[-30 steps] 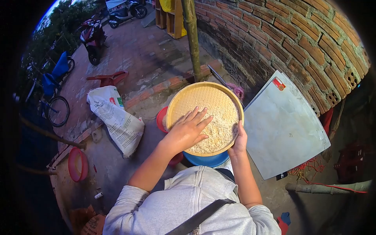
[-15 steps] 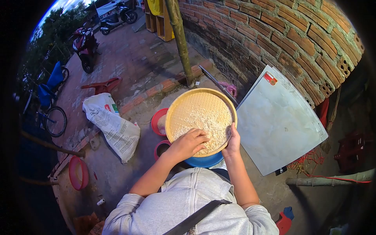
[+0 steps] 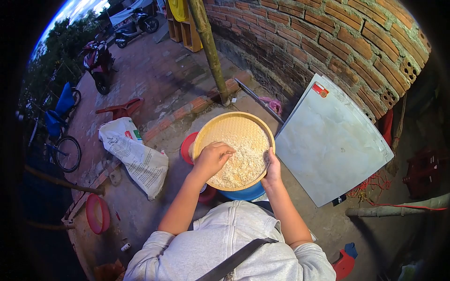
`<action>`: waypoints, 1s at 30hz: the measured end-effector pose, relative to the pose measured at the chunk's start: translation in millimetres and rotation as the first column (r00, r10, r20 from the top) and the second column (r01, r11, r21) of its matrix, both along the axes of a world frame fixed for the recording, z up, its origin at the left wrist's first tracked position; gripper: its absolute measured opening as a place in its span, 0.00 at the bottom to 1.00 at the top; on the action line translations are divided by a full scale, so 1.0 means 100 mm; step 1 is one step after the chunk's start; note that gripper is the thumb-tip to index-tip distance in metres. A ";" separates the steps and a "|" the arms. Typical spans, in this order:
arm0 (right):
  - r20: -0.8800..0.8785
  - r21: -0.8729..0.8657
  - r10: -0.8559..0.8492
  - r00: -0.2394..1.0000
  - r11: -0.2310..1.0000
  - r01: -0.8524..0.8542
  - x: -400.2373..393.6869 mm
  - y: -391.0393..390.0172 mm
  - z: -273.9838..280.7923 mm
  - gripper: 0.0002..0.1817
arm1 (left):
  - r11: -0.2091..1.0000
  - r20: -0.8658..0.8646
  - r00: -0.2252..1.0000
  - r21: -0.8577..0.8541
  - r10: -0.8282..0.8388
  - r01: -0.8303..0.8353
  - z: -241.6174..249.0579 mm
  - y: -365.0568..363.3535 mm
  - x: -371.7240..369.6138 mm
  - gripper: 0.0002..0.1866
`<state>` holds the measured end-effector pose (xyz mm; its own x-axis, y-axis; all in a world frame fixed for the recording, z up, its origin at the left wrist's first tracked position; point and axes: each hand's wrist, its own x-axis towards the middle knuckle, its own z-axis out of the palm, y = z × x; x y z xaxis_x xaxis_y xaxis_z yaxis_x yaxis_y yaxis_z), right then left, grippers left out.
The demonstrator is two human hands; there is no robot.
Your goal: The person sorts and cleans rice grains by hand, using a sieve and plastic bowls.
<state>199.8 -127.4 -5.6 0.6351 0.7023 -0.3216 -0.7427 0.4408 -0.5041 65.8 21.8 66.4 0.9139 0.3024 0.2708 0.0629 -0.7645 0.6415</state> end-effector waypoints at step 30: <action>0.022 -0.140 -0.016 1.000 0.990 0.019 0.04 0.12 -0.42 0.25 | 0.808 -0.009 0.860 -0.338 0.510 -0.482 -0.67 0.70 -0.96 0.05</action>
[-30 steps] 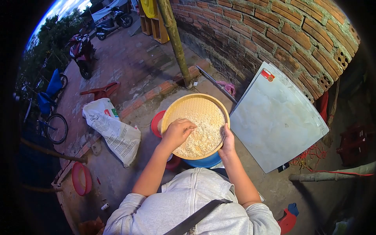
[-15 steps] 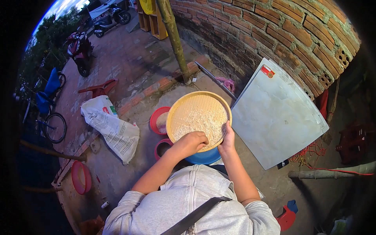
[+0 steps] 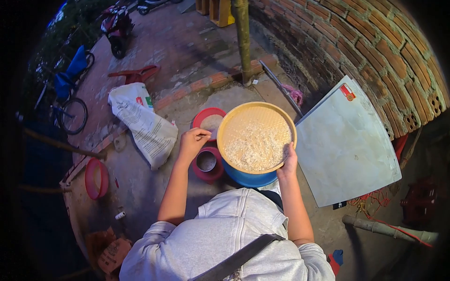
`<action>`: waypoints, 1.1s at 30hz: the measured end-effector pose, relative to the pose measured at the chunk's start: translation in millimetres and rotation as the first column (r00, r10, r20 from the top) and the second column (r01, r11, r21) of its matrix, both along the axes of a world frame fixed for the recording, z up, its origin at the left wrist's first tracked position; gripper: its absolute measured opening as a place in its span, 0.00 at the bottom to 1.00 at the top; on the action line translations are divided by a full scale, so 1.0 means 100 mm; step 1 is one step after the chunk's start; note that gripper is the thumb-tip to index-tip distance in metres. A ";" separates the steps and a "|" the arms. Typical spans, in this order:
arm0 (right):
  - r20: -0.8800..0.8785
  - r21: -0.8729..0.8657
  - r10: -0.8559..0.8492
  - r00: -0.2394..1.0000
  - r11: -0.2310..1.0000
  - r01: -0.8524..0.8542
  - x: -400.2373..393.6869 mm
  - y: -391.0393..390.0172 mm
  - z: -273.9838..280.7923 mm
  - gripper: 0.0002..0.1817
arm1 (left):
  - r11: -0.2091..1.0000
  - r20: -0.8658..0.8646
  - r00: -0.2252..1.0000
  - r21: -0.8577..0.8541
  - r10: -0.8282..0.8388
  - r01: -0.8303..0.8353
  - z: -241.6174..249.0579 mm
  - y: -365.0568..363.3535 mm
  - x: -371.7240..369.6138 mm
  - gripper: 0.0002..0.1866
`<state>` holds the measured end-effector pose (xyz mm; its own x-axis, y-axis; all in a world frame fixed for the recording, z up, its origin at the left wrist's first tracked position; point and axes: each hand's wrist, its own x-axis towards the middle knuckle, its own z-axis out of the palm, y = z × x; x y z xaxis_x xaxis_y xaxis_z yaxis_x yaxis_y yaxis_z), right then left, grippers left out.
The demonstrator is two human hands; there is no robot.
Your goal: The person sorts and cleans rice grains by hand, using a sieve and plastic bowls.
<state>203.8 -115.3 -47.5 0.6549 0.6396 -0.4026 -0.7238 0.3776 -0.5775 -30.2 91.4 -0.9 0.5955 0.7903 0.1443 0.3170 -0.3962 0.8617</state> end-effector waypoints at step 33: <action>0.904 -0.325 0.198 0.378 0.895 0.307 -0.03 0.12 0.66 0.19 | 0.597 0.450 0.705 -0.801 0.548 0.047 -0.23 -0.61 0.11 0.20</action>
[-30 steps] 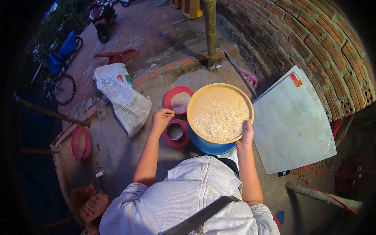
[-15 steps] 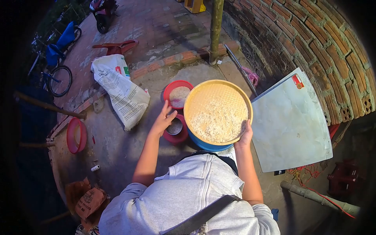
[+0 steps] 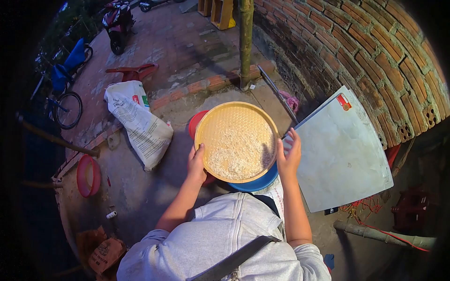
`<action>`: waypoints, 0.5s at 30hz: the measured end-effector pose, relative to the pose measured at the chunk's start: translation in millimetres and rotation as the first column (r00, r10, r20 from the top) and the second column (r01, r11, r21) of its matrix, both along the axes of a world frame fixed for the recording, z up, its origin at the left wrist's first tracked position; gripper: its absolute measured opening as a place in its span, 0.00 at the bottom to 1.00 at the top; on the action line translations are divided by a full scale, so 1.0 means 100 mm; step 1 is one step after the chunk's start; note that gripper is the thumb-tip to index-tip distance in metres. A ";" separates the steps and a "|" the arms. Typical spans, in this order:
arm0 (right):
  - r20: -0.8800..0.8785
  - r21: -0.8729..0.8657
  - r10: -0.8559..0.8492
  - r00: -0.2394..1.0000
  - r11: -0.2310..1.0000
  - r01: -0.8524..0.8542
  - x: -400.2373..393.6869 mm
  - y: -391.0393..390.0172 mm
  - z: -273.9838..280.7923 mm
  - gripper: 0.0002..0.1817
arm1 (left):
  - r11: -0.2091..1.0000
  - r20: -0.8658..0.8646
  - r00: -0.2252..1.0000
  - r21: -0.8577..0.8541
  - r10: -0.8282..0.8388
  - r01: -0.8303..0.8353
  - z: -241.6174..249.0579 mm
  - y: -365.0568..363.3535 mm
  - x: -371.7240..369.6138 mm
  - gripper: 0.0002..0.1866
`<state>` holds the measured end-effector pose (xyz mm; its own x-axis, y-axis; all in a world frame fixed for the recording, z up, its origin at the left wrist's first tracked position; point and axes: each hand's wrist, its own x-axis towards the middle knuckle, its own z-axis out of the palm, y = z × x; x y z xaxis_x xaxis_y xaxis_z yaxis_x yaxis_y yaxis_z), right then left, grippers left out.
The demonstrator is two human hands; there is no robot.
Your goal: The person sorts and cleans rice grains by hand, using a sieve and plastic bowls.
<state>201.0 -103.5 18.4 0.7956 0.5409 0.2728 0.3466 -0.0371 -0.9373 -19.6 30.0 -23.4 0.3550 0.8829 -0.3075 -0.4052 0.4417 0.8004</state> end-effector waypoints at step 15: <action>0.442 -0.607 0.434 0.785 0.789 -0.094 -0.24 0.02 0.12 0.19 | 1.000 0.013 1.000 -0.020 0.007 -0.007 0.16 -0.08 -0.01 0.19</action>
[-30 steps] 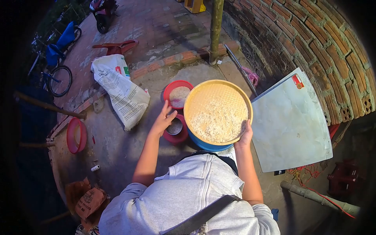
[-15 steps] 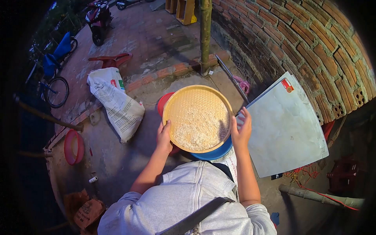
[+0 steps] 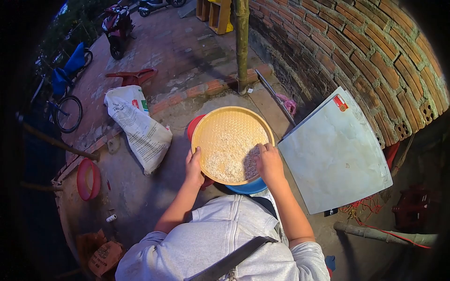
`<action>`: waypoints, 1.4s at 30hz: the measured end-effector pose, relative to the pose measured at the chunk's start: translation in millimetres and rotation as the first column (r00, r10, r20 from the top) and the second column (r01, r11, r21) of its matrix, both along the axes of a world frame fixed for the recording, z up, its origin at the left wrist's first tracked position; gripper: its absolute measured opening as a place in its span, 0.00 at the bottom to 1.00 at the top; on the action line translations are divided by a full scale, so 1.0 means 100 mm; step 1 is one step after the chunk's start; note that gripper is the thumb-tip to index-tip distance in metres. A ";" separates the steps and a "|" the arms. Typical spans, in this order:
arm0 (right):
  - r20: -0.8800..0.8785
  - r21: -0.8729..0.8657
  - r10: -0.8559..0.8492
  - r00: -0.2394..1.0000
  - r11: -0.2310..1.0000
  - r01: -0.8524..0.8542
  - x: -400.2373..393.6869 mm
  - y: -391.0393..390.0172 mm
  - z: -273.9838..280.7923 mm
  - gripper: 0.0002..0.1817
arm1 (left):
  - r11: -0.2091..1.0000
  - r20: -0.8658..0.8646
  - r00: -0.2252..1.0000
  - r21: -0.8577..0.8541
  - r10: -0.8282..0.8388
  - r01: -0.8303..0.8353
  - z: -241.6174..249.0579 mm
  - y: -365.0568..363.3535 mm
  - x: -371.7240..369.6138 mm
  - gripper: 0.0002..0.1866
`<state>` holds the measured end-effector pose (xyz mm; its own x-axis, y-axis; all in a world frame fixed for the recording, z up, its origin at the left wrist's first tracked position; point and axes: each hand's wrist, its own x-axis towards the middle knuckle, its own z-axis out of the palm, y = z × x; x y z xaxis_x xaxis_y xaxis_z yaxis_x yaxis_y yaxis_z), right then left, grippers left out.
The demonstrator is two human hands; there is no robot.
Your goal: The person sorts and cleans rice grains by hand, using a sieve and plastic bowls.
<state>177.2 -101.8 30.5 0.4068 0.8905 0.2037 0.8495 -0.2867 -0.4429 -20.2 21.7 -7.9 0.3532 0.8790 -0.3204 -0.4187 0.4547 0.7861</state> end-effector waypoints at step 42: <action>-0.387 -0.211 0.565 0.728 0.715 -0.667 -0.87 1.65 -1.66 0.17 | 0.456 -0.067 0.452 0.189 0.890 -0.870 -0.66 -0.19 -2.73 0.19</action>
